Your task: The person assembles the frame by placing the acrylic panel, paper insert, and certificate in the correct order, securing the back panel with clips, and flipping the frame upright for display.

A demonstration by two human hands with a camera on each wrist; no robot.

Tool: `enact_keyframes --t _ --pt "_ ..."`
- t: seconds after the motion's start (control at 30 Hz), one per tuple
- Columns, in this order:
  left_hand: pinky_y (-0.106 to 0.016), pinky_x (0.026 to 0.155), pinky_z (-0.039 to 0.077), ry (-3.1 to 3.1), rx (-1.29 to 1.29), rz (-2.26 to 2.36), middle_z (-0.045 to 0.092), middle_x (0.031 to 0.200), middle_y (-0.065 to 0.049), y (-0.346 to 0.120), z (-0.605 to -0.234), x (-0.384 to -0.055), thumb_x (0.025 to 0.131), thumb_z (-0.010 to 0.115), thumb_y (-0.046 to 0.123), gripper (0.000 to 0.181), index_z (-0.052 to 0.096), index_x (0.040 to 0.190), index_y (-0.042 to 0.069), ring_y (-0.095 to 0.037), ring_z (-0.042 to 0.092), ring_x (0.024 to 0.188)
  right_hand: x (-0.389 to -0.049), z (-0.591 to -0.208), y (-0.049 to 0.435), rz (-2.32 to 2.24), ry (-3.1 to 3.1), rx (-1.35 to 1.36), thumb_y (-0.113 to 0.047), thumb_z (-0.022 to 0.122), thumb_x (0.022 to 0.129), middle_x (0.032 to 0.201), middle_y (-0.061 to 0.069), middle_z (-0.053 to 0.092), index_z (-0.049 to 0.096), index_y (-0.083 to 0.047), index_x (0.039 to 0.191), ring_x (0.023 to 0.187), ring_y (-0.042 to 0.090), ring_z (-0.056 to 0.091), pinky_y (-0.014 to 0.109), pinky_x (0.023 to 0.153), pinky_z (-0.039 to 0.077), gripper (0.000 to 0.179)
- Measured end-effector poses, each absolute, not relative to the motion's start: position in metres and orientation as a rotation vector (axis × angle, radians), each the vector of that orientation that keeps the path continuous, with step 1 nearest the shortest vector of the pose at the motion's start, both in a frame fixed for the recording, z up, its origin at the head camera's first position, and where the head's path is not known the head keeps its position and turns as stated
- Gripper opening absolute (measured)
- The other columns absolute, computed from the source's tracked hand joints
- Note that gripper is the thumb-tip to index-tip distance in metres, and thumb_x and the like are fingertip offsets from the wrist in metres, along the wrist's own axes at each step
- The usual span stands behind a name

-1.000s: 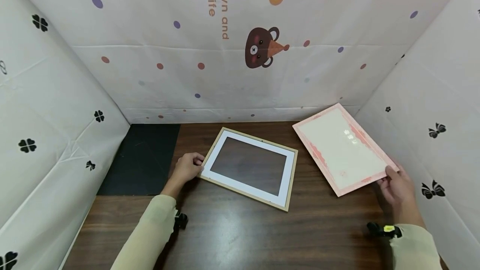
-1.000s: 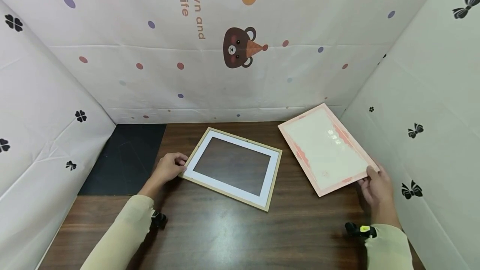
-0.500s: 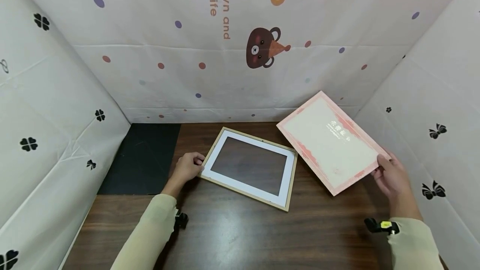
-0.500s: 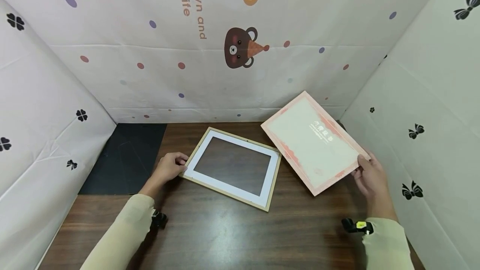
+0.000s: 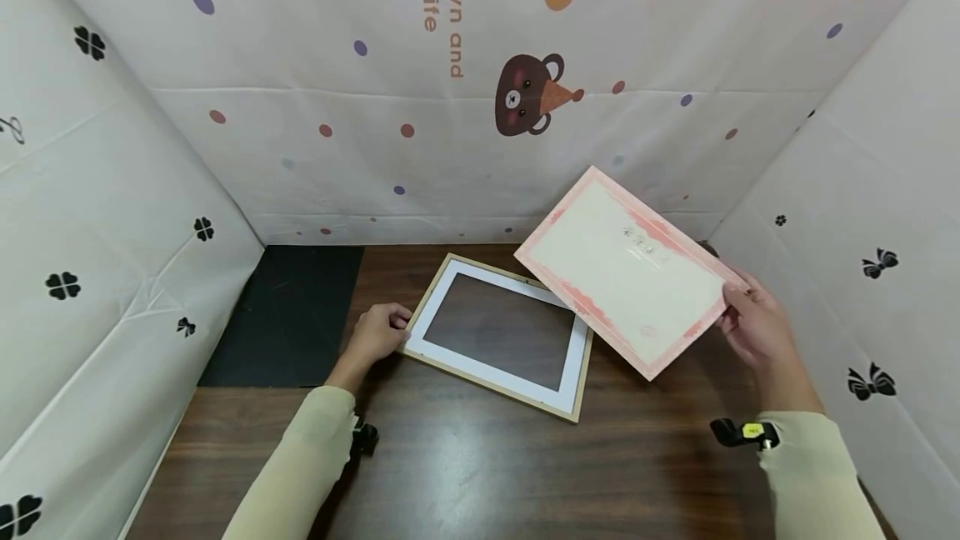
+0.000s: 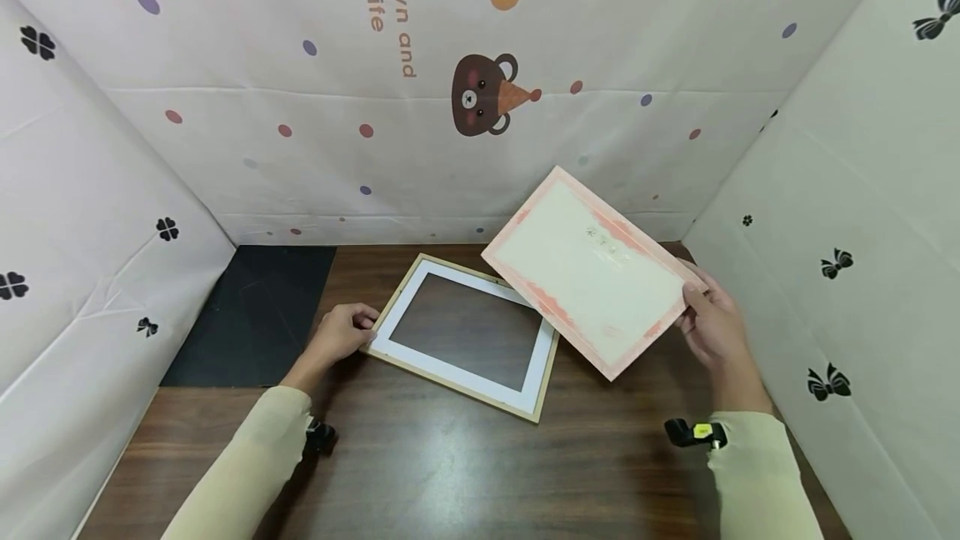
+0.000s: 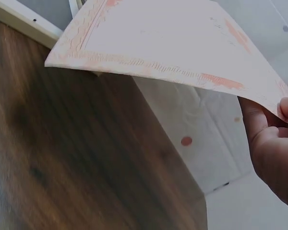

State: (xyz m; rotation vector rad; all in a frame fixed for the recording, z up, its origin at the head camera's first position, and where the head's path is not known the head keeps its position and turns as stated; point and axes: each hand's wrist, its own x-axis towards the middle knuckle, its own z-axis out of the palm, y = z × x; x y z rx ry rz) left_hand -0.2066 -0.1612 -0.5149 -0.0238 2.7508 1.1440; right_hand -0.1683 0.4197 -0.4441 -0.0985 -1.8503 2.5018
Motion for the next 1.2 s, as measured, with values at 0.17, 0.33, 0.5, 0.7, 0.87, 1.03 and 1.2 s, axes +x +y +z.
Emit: enact_keyframes --t 0.17,0.33,0.5,0.7,0.87,1.03,1.2 --pt "-0.037 0.074 0.050 2.753 -0.023 1.144 0.069 0.096 -0.008 -0.162 -0.517 -0.207 0.090 0.076 0.005 0.022 0.075 0.111 0.007 -0.023 0.061 0.084 -0.175 -0.436 0.406 2.460 -1.908 -0.062 -0.016 0.052 0.109 0.095 0.000 0.070 0.055 -0.017 0.141 0.063 0.011 0.058 0.024 0.049 0.044 0.033" --pt "-0.035 0.072 0.049 2.759 -0.021 1.152 0.069 0.095 -0.008 -0.162 -0.517 -0.207 0.089 0.076 0.005 0.021 0.075 0.110 0.007 -0.023 0.061 0.083 -0.181 -0.431 0.394 2.492 -1.864 0.060 -0.012 0.050 0.109 0.103 0.002 0.072 0.056 -0.013 0.141 0.069 0.011 0.065 0.024 0.053 0.051 0.033" --pt "-0.035 0.072 0.049 2.761 -0.024 1.149 0.068 0.095 -0.008 -0.162 -0.515 -0.206 0.089 0.076 0.005 0.021 0.075 0.110 0.007 -0.023 0.060 0.084 -0.187 -0.424 0.379 2.481 -1.878 0.177 -0.011 0.051 0.108 0.105 0.002 0.072 0.055 -0.010 0.142 0.073 0.009 0.066 0.022 0.055 0.050 0.034" --pt "-0.036 0.073 0.049 2.755 -0.033 1.145 0.068 0.095 -0.008 -0.162 -0.516 -0.206 0.089 0.075 0.005 0.021 0.075 0.110 0.007 -0.023 0.060 0.084 -0.196 -0.416 0.361 2.355 -1.995 0.269 -0.013 0.051 0.109 0.101 0.000 0.069 0.057 -0.011 0.141 0.072 0.008 0.062 0.022 0.056 0.047 0.033" --pt "-0.037 0.074 0.049 2.763 -0.031 1.139 0.068 0.095 -0.007 -0.162 -0.517 -0.206 0.089 0.075 0.005 0.022 0.075 0.111 0.007 -0.023 0.060 0.084 -0.203 -0.411 0.347 2.194 -2.161 0.203 -0.021 0.055 0.108 0.090 -0.002 0.062 0.058 -0.014 0.144 0.067 0.011 0.051 0.028 0.053 0.036 0.038" --pt "-0.037 0.075 0.049 2.767 -0.034 1.143 0.068 0.095 -0.007 -0.161 -0.516 -0.207 0.089 0.075 0.005 0.021 0.075 0.110 0.007 -0.023 0.060 0.085 -0.211 -0.405 0.334 2.091 -2.281 0.171 -0.030 0.054 0.108 0.103 -0.004 0.065 0.052 -0.013 0.152 0.074 0.010 0.056 0.024 0.057 0.043 0.047" --pt "-0.036 0.075 0.049 2.761 -0.040 1.151 0.068 0.094 -0.008 -0.161 -0.516 -0.207 0.089 0.075 0.005 0.022 0.075 0.111 0.007 -0.023 0.060 0.085 -0.220 -0.401 0.323 2.124 -2.267 0.277 -0.027 0.052 0.109 0.118 -0.002 0.067 0.050 -0.010 0.153 0.092 0.010 0.068 0.024 0.069 0.057 0.047"
